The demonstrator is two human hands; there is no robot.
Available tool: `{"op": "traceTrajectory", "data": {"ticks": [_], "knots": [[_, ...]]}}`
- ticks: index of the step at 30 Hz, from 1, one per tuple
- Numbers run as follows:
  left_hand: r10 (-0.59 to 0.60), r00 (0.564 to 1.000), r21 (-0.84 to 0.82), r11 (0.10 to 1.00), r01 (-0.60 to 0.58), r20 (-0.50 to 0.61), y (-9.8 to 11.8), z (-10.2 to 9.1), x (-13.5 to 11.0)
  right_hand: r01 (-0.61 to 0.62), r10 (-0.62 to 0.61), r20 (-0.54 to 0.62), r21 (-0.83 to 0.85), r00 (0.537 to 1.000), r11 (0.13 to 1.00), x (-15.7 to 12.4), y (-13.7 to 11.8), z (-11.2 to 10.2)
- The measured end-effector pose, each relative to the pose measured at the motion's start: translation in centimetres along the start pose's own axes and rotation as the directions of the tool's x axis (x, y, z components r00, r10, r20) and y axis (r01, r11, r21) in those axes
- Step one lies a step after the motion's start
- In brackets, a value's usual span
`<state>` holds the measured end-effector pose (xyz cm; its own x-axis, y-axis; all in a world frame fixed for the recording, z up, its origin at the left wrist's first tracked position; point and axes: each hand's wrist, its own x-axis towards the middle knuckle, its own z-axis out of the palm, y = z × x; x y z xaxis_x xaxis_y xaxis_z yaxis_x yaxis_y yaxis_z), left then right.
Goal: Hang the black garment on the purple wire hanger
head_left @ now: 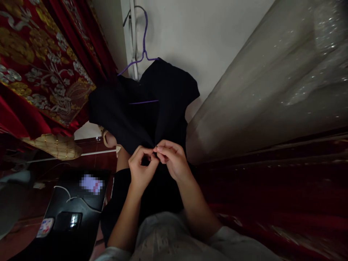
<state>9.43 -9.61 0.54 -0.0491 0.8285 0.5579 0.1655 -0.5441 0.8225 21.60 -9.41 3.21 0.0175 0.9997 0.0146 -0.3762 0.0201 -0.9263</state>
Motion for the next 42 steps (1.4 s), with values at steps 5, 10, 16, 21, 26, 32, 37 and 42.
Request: {"op": "traceTrajectory", "data": {"ticks": [5, 10, 16, 21, 26, 32, 37, 42], "knots": [[-0.019, 0.996, 0.082, 0.997, 0.012, 0.083, -0.1, -0.8, 0.2, -0.078, 0.083, -0.029, 0.163, 0.996, 0.984, 2.7, -1.9, 1.5], [-0.119, 0.973, 0.138, 0.986, 0.093, 0.196, -0.4, -0.5, -0.2, 0.077, -0.066, -0.095, 0.124, 0.993, 0.989, 11.0, -6.6, 4.0], [-0.132, 0.955, 0.174, 0.981, 0.087, 0.265, 0.1, -0.6, -0.4, 0.143, -0.133, -0.083, 0.133, 0.988, 0.981, 15.0, -9.7, 5.9], [-0.068, 0.868, 0.234, 0.971, -0.057, 0.492, 2.7, -2.9, 3.9, 0.203, -0.193, -0.078, 0.153, 0.978, 0.967, 13.0, -7.6, 5.5], [0.327, 0.916, 0.231, 0.896, -0.379, 0.231, 4.4, -3.6, 13.0, 0.242, -0.237, -0.046, 0.14, 0.97, 0.96, 12.3, -7.2, 4.9], [0.458, 0.823, 0.382, 0.732, -0.563, 0.335, 3.8, -2.3, 19.0, 0.399, -0.399, -0.016, -0.007, 0.917, 0.917, 12.7, -7.5, 4.3], [0.59, 0.757, 0.374, 0.659, -0.652, 0.282, 5.8, -1.9, 18.3, 0.46, -0.48, -0.15, -0.149, 0.865, 0.875, 14.8, -3.3, 3.5], [0.566, 0.786, 0.305, 0.816, -0.491, -0.249, 5.4, -6.7, 19.3, 0.337, -0.351, -0.135, -0.117, 0.927, 0.934, 11.8, 0.9, 1.8]]}}
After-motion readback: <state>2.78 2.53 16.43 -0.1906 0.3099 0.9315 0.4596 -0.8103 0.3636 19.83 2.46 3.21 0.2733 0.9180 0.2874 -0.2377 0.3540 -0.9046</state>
